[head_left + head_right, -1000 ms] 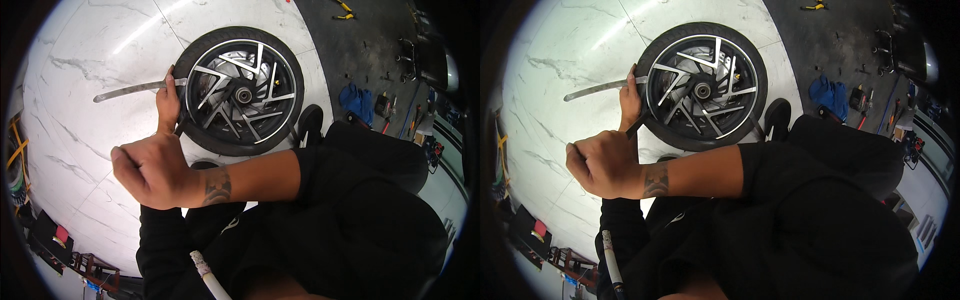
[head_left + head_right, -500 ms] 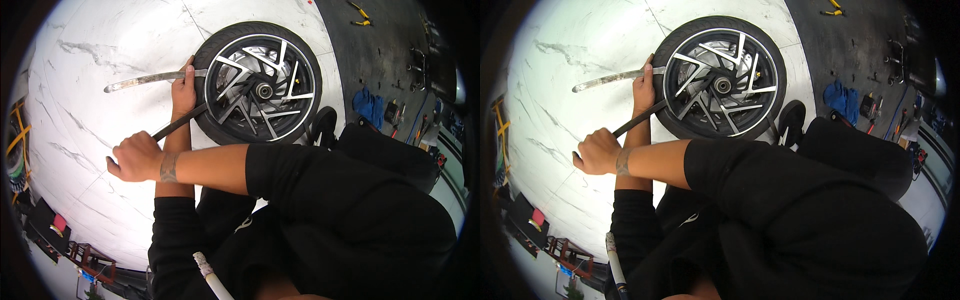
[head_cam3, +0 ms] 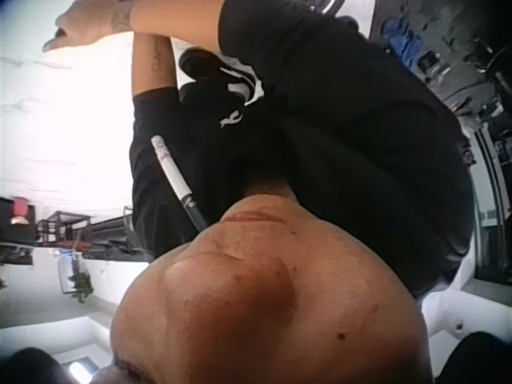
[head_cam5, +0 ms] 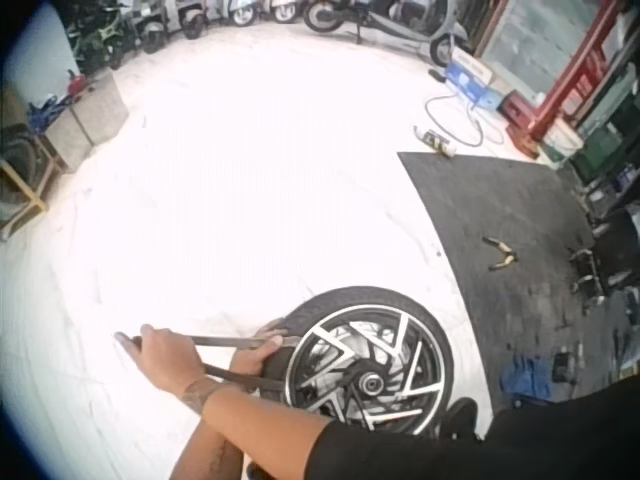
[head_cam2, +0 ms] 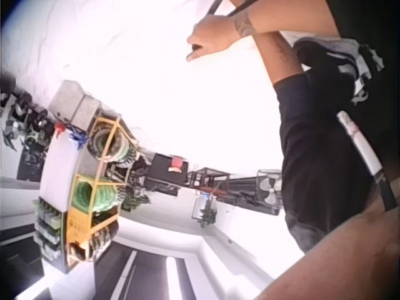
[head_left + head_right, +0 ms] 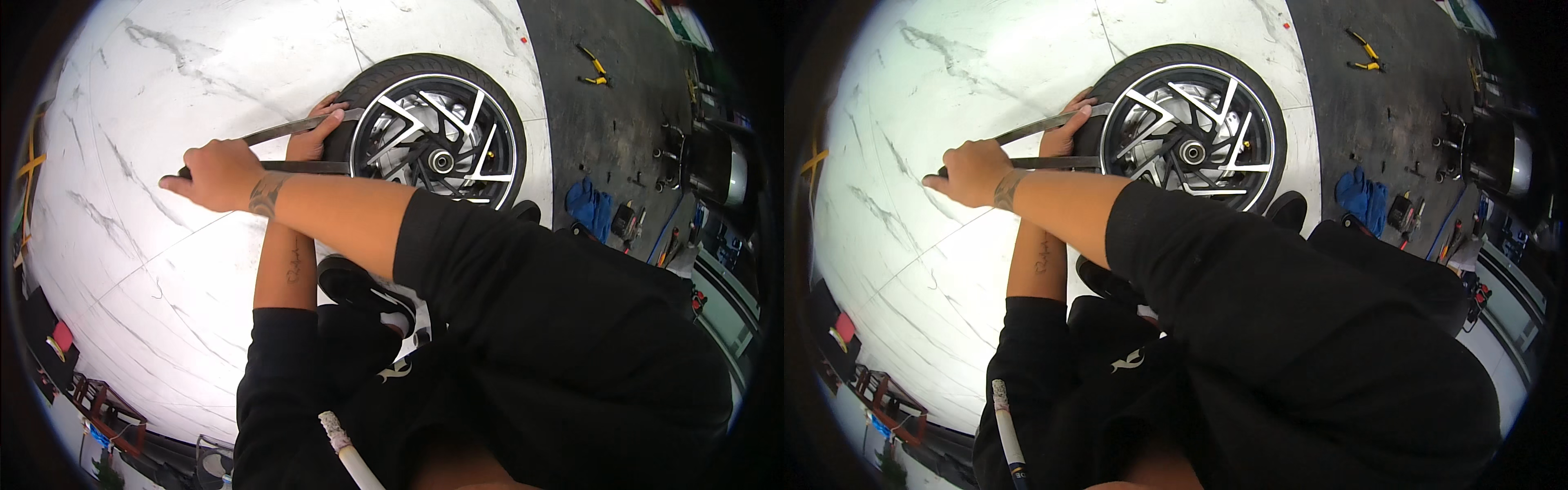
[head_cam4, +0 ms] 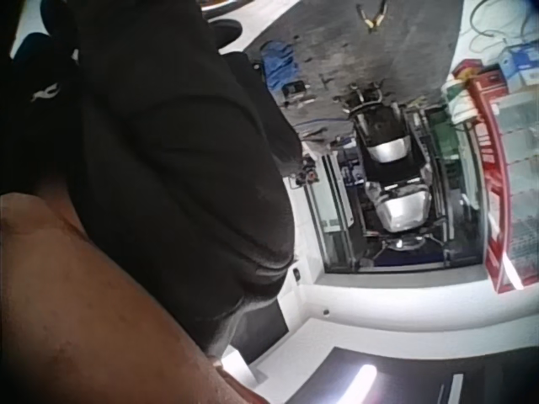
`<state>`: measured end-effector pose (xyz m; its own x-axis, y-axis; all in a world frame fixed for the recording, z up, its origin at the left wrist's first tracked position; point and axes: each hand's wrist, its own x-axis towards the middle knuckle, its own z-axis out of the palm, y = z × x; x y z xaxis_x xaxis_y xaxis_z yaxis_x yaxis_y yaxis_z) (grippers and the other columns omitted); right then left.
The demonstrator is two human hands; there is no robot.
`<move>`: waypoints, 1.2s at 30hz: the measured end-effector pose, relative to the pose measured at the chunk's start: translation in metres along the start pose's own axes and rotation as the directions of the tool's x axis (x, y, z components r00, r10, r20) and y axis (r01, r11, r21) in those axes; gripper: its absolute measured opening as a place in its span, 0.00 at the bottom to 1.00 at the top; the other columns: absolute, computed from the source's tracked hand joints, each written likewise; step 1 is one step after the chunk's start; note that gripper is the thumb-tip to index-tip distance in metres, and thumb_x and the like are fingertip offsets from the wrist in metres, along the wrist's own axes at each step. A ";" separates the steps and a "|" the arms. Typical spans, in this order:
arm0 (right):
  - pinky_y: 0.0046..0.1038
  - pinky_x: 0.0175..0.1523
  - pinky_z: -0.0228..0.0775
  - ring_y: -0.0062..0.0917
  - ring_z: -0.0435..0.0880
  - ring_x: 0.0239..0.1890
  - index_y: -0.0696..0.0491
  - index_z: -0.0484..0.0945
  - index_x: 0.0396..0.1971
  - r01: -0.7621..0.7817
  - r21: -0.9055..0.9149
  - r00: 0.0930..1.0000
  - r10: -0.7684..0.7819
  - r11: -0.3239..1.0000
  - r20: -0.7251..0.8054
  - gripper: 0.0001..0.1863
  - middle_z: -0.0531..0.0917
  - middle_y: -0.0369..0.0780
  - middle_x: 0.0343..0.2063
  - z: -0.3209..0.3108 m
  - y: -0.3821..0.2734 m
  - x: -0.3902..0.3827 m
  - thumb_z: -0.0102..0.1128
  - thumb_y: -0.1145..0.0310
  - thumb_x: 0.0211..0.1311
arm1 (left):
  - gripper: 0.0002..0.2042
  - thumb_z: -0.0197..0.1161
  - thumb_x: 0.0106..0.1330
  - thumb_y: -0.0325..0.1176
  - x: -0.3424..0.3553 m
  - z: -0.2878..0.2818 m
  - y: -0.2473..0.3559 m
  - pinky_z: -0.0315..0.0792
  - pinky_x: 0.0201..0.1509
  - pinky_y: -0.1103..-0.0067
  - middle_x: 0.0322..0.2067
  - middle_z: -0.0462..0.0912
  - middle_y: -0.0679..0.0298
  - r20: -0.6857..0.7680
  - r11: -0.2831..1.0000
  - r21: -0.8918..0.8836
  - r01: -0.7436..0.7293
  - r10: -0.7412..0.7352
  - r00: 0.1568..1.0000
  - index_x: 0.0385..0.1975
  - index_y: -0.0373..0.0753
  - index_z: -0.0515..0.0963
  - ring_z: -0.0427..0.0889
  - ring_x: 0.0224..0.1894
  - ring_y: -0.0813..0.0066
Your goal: The person uses a pry bar to lever the tire bead off the rim, then removes the tire from the wheel. The person then uses a red air hose to inflate the tire.
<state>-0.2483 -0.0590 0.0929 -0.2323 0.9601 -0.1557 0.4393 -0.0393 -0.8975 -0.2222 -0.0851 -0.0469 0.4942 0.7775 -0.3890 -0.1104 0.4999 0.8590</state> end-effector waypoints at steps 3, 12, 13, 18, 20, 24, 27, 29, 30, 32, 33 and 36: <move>0.47 0.46 0.82 0.43 0.91 0.34 0.54 0.86 0.34 0.028 -0.097 0.995 -0.019 0.995 0.093 0.38 0.89 0.46 0.28 -0.034 0.001 0.003 0.53 0.28 0.74 | 0.22 0.73 0.72 0.39 -0.003 -0.001 -0.007 0.71 0.70 0.75 0.61 0.85 0.57 -0.042 0.997 -0.076 0.015 -0.018 0.999 0.60 0.32 0.84 0.80 0.64 0.69; 0.40 0.45 0.82 0.36 0.90 0.31 0.55 0.87 0.30 -0.081 -0.395 0.991 0.117 0.915 0.069 0.41 0.87 0.43 0.23 -0.138 0.045 0.050 0.45 0.30 0.78 | 0.17 0.67 0.77 0.40 -0.008 0.008 -0.004 0.69 0.71 0.75 0.63 0.83 0.53 -0.166 0.992 -0.117 -0.034 0.014 0.986 0.51 0.30 0.89 0.80 0.64 0.63; 0.40 0.45 0.82 0.36 0.91 0.32 0.55 0.87 0.32 -0.095 -0.399 0.989 0.132 0.912 0.065 0.40 0.87 0.43 0.24 -0.135 0.047 0.050 0.45 0.30 0.79 | 0.19 0.64 0.79 0.43 -0.009 0.008 -0.002 0.69 0.71 0.76 0.63 0.84 0.54 -0.165 0.996 -0.082 -0.017 0.004 0.986 0.52 0.30 0.89 0.80 0.64 0.63; 0.41 0.48 0.83 0.38 0.92 0.37 0.58 0.87 0.41 -0.118 -0.311 0.991 0.132 0.943 0.023 0.41 0.89 0.46 0.29 -0.120 0.048 0.055 0.48 0.30 0.77 | 0.41 0.33 0.86 0.64 -0.026 0.007 0.005 0.69 0.71 0.76 0.58 0.87 0.56 -0.226 0.971 -0.238 0.028 -0.083 0.971 0.62 0.31 0.84 0.82 0.61 0.65; 0.40 0.50 0.82 0.39 0.91 0.39 0.58 0.87 0.43 -0.087 -0.260 0.985 0.123 0.962 0.125 0.41 0.89 0.47 0.31 -0.117 0.047 0.059 0.47 0.29 0.77 | 0.41 0.30 0.87 0.64 -0.034 0.012 0.007 0.70 0.72 0.75 0.57 0.87 0.55 -0.341 0.999 -0.044 0.023 -0.036 0.939 0.65 0.31 0.81 0.83 0.60 0.64; 0.41 0.57 0.78 0.33 0.88 0.48 0.57 0.84 0.56 -0.159 0.034 0.911 0.134 0.987 0.391 0.45 0.89 0.44 0.44 -0.112 0.051 0.061 0.45 0.25 0.76 | 0.43 0.33 0.85 0.68 -0.044 0.024 0.007 0.74 0.66 0.70 0.53 0.87 0.52 -0.489 0.932 -0.275 -0.236 0.076 0.869 0.59 0.29 0.81 0.84 0.54 0.64; 0.46 0.73 0.67 0.33 0.85 0.58 0.54 0.82 0.65 -0.294 0.097 0.770 0.176 0.951 0.613 0.47 0.89 0.44 0.54 -0.112 0.063 0.050 0.47 0.23 0.74 | 0.26 0.56 0.84 0.52 -0.043 0.029 0.005 0.75 0.63 0.74 0.50 0.88 0.54 -0.476 0.985 0.038 -0.166 0.164 0.864 0.56 0.30 0.81 0.84 0.53 0.69; 0.42 0.69 0.72 0.32 0.86 0.56 0.54 0.85 0.62 -0.270 -0.004 0.660 0.188 0.963 0.728 0.45 0.90 0.44 0.52 -0.114 0.075 0.040 0.53 0.25 0.72 | 0.19 0.69 0.78 0.38 -0.039 0.033 0.002 0.75 0.62 0.77 0.50 0.89 0.55 -0.522 0.988 0.094 -0.125 0.155 0.839 0.57 0.28 0.80 0.85 0.56 0.71; 0.38 0.66 0.74 0.32 0.86 0.55 0.54 0.87 0.60 -0.227 -0.111 0.557 0.222 0.968 0.800 0.44 0.91 0.44 0.51 -0.115 0.081 0.036 0.57 0.25 0.71 | 0.20 0.69 0.78 0.38 -0.038 0.033 0.000 0.75 0.62 0.76 0.49 0.89 0.56 -0.524 0.972 0.145 -0.187 0.236 0.818 0.58 0.27 0.79 0.85 0.56 0.70; 0.30 0.55 0.78 0.27 0.86 0.48 0.55 0.89 0.56 -0.143 -0.072 0.546 0.139 0.987 0.826 0.37 0.91 0.41 0.44 -0.119 0.092 0.033 0.70 0.34 0.67 | 0.22 0.68 0.79 0.39 -0.037 0.034 -0.003 0.75 0.61 0.75 0.49 0.89 0.56 -0.527 0.953 0.228 -0.200 0.293 0.797 0.59 0.25 0.78 0.86 0.54 0.67; 0.29 0.53 0.78 0.26 0.86 0.46 0.56 0.89 0.55 -0.147 -0.028 0.526 0.102 0.989 0.844 0.36 0.91 0.40 0.42 -0.122 0.097 0.035 0.72 0.36 0.67 | 0.23 0.65 0.81 0.42 -0.037 0.035 -0.004 0.76 0.61 0.72 0.47 0.90 0.55 -0.542 0.906 0.397 -0.149 0.362 0.758 0.59 0.24 0.79 0.87 0.53 0.63; 0.25 0.46 0.77 0.23 0.84 0.37 0.60 0.88 0.43 -0.217 0.077 0.714 0.105 0.973 0.692 0.32 0.86 0.38 0.31 -0.126 0.111 0.040 0.75 0.40 0.67 | 0.23 0.60 0.83 0.47 -0.039 0.036 -0.004 0.77 0.61 0.65 0.49 0.89 0.41 -0.512 0.875 0.477 -0.085 0.355 0.782 0.58 0.29 0.80 0.88 0.55 0.47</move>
<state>-0.0993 0.0097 0.0397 -0.7206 0.4897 -0.4908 0.4113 -0.2679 -0.8712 -0.2101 -0.1315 -0.0233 -0.0943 0.9810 -0.1697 0.2726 0.1894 0.9433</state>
